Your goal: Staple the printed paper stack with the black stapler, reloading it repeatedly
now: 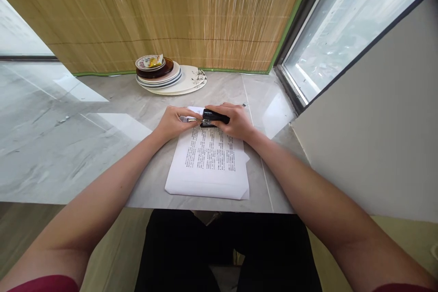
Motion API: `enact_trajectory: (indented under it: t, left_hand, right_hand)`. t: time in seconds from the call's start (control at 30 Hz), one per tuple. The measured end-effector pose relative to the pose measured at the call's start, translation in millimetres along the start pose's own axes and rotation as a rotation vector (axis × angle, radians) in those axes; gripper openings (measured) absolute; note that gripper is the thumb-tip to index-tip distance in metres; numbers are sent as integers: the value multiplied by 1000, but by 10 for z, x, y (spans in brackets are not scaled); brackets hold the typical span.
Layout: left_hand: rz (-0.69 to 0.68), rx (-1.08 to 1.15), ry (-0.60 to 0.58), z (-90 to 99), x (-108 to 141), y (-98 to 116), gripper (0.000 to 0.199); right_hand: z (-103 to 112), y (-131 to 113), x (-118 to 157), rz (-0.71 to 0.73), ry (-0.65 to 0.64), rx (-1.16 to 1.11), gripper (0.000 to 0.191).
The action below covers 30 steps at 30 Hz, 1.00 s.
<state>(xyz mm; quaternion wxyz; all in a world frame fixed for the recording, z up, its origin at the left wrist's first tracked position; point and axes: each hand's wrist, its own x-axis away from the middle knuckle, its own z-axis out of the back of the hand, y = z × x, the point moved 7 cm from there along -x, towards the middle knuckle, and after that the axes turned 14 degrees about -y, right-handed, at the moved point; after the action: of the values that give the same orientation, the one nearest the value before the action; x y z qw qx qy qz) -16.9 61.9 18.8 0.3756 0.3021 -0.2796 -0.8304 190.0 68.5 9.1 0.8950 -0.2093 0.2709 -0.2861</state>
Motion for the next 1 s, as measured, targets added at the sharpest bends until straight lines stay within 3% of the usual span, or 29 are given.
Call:
enact_trajectory:
  t: [0.47,0.83,1.0]
  left_hand:
    - [-90,23,29,19,5,123,12]
    - [-63,13,19,22,9,61,16]
    - [-90,-17,74,59,25,117,13]
  right_hand:
    - [18,6,14,29,34,-46,44]
    - [30,6,7,4,0,-15,43]
    - [59,15,21,36,40,-44,44]
